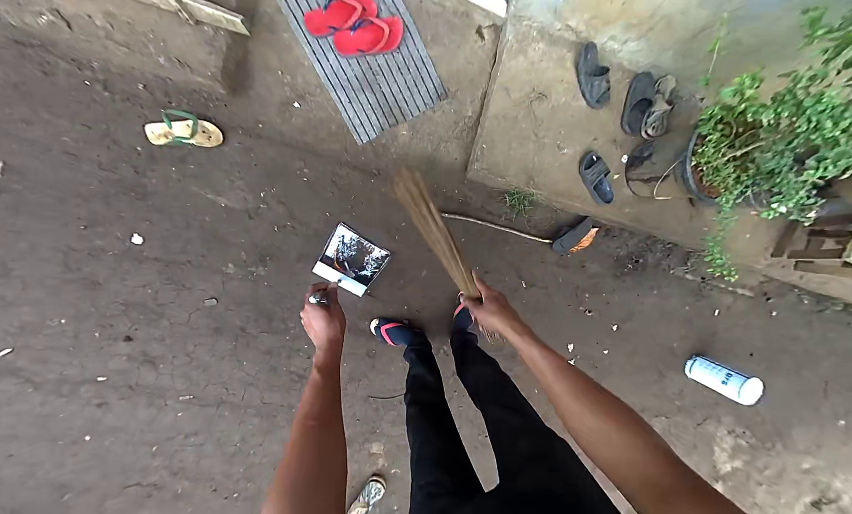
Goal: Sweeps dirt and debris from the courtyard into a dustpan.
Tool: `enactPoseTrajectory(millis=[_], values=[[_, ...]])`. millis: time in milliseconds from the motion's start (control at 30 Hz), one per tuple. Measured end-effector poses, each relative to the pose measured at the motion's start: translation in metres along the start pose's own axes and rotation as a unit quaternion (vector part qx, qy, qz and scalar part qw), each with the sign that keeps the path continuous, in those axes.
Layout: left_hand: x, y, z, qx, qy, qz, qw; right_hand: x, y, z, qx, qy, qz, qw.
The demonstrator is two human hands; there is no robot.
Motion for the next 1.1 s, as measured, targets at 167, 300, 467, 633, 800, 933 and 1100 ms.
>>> enactPoseTrajectory(millis=[167, 300, 467, 633, 800, 933, 1100], values=[[-0.005, -0.012, 0.008, -0.020, -0.008, 0.008, 1.000, 0.087, -0.047, -0.022, 0.005, -0.006, -0.015, 1.000], [-0.017, -0.020, 0.001, -0.019, -0.026, 0.003, 0.999, 0.031, -0.110, 0.011, 0.013, 0.066, -0.161, 0.985], [-0.041, 0.002, -0.016, -0.065, -0.098, 0.028, 0.993, -0.044, -0.042, 0.046, 0.001, 0.048, -0.085, 0.995], [-0.060, 0.019, -0.031, -0.044, -0.105, 0.049, 0.992, 0.050, -0.041, 0.024, -0.049, 0.013, -0.003, 0.999], [-0.059, -0.007, -0.055, -0.027, -0.047, 0.048, 0.997, 0.031, -0.133, 0.039, -0.028, 0.061, -0.158, 0.985], [-0.061, 0.012, -0.092, -0.136, -0.053, 0.109, 0.983, -0.037, -0.107, 0.020, -0.043, 0.085, -0.116, 0.989], [-0.064, 0.070, -0.154, -0.336, 0.006, 0.147, 0.930, 0.024, -0.047, -0.088, -0.133, 0.121, 0.023, 0.983]])
Point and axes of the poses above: each hand's wrist, its own x-axis towards the middle knuckle, its own y-axis out of the back of the hand, z = x × y, the point moved 7 cm from there along x, towards the middle knuckle
